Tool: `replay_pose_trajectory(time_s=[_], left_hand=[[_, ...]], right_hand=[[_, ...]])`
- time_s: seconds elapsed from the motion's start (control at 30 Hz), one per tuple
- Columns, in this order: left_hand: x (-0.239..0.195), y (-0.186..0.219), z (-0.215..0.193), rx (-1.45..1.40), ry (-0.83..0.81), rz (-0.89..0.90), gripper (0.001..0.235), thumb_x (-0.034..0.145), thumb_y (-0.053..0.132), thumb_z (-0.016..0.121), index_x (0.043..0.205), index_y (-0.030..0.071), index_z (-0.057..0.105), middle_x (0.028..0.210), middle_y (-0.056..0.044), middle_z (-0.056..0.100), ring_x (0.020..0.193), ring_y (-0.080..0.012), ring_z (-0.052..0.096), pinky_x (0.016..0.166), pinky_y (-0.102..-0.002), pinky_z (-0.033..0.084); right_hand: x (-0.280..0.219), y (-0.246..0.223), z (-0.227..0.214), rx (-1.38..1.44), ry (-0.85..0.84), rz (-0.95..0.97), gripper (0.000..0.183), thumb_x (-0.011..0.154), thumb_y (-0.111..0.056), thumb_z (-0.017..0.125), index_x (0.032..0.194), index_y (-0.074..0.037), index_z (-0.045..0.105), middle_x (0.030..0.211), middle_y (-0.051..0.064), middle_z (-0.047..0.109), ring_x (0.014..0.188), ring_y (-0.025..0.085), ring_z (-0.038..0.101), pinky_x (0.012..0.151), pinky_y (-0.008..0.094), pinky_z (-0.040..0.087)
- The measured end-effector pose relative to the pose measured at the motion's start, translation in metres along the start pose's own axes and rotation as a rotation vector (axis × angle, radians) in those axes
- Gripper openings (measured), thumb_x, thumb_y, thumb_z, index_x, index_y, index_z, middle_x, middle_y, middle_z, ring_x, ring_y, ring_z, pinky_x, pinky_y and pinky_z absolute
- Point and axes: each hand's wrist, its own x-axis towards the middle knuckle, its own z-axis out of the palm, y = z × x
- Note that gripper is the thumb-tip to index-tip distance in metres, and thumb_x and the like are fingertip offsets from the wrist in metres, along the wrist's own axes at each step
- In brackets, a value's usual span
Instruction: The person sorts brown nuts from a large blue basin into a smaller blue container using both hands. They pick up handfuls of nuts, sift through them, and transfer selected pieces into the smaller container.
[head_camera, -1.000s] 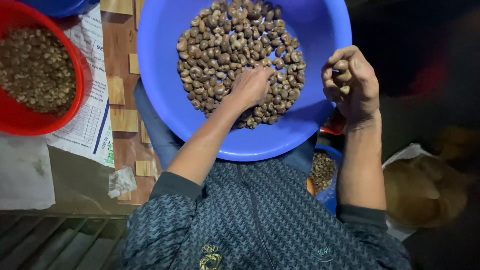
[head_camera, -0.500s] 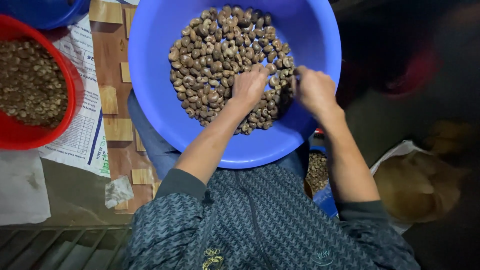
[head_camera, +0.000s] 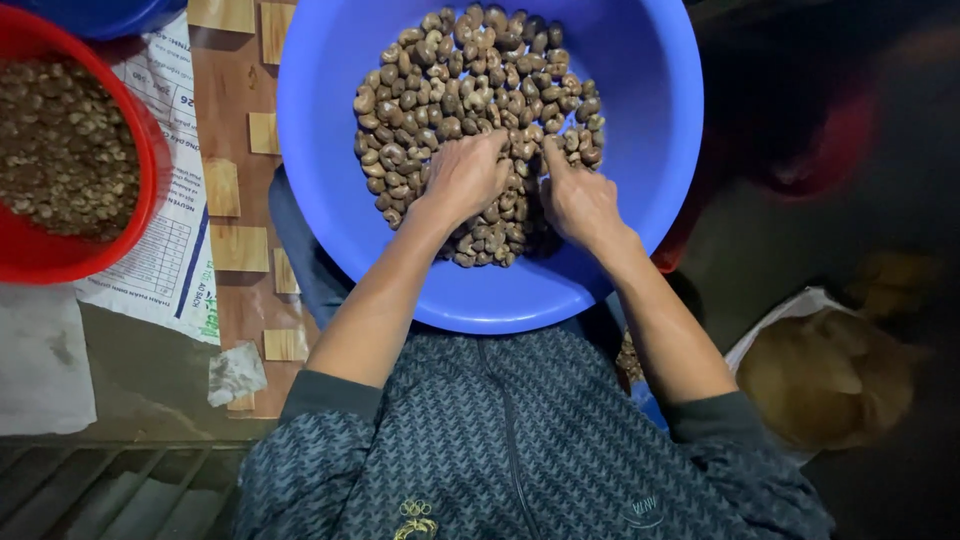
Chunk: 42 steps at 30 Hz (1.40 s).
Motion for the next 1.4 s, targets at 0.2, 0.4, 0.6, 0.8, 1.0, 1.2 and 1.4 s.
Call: replay_pose_trajectory(time_s=[0.2, 0.4, 0.6, 0.8, 1.0, 1.2, 1.4], left_hand=[[-0.001, -0.014, 0.023, -0.099, -0.097, -0.013, 0.025, 0.097, 0.021, 0.059, 0.113, 0.003, 0.068, 0.09, -0.022, 0.072, 0.086, -0.0491, 0.071, 0.076, -0.06, 0.056], [-0.002, -0.009, 0.027, -0.069, -0.154, -0.003, 0.021, 0.097, 0.023, 0.059, 0.102, 0.004, 0.065, 0.089, -0.024, 0.071, 0.087, -0.0501, 0.071, 0.076, -0.061, 0.055], [-0.008, -0.003, 0.019, -0.105, -0.138, -0.006, 0.019, 0.096, 0.022, 0.059, 0.101, 0.005, 0.064, 0.092, -0.027, 0.071, 0.092, -0.0526, 0.069, 0.077, -0.062, 0.055], [-0.009, -0.002, 0.023, -0.083, -0.185, -0.04, 0.024, 0.096, 0.027, 0.059, 0.106, 0.006, 0.064, 0.097, -0.027, 0.072, 0.097, -0.0525, 0.068, 0.082, -0.065, 0.053], [-0.011, 0.004, 0.019, -0.112, -0.191, -0.048, 0.026, 0.097, 0.024, 0.059, 0.113, 0.005, 0.066, 0.1, -0.025, 0.073, 0.099, -0.0506, 0.07, 0.085, -0.061, 0.054], [-0.019, 0.03, -0.004, -0.027, -0.197, -0.047, 0.012, 0.098, 0.014, 0.062, 0.101, 0.003, 0.061, 0.087, -0.017, 0.074, 0.076, -0.0357, 0.071, 0.077, -0.056, 0.058], [-0.012, 0.03, -0.005, -0.057, -0.26, -0.088, 0.009, 0.099, 0.012, 0.062, 0.105, 0.005, 0.062, 0.06, -0.005, 0.064, 0.052, -0.0242, 0.06, 0.067, -0.051, 0.059]], right_hand=[[0.043, 0.077, 0.048, -0.185, 0.265, -0.026, 0.035, 0.105, -0.022, 0.036, 0.132, -0.02, 0.057, 0.093, 0.016, 0.075, 0.083, 0.049, 0.075, 0.073, 0.066, 0.057], [0.109, 0.115, 0.07, -0.513, 0.691, -0.111, 0.025, 0.099, -0.015, 0.048, 0.11, -0.003, 0.066, 0.07, 0.01, 0.071, 0.059, 0.036, 0.074, 0.052, 0.053, 0.058], [0.13, 0.1, 0.075, -0.657, 0.992, -0.158, 0.011, 0.088, -0.014, 0.054, 0.088, -0.007, 0.062, 0.059, 0.002, 0.061, 0.047, 0.027, 0.068, 0.044, 0.045, 0.056], [0.141, 0.103, 0.079, -0.65, 1.015, -0.163, 0.011, 0.086, -0.011, 0.054, 0.082, -0.004, 0.061, 0.057, 0.003, 0.058, 0.046, 0.027, 0.067, 0.043, 0.047, 0.055], [0.138, 0.097, 0.063, -0.295, 0.332, 0.055, 0.023, 0.098, -0.011, 0.041, 0.103, -0.001, 0.06, 0.082, 0.02, 0.075, 0.079, 0.047, 0.076, 0.066, 0.062, 0.058], [0.122, 0.078, 0.046, -0.215, 0.453, -0.031, 0.013, 0.091, -0.007, 0.053, 0.098, 0.004, 0.053, 0.073, 0.024, 0.072, 0.06, 0.045, 0.071, 0.062, 0.056, 0.057], [0.086, 0.068, -0.013, 0.376, 0.255, -0.04, 0.017, 0.103, -0.017, 0.056, 0.107, 0.0, 0.056, 0.08, 0.009, 0.061, 0.062, 0.024, 0.059, 0.058, 0.042, 0.054]])
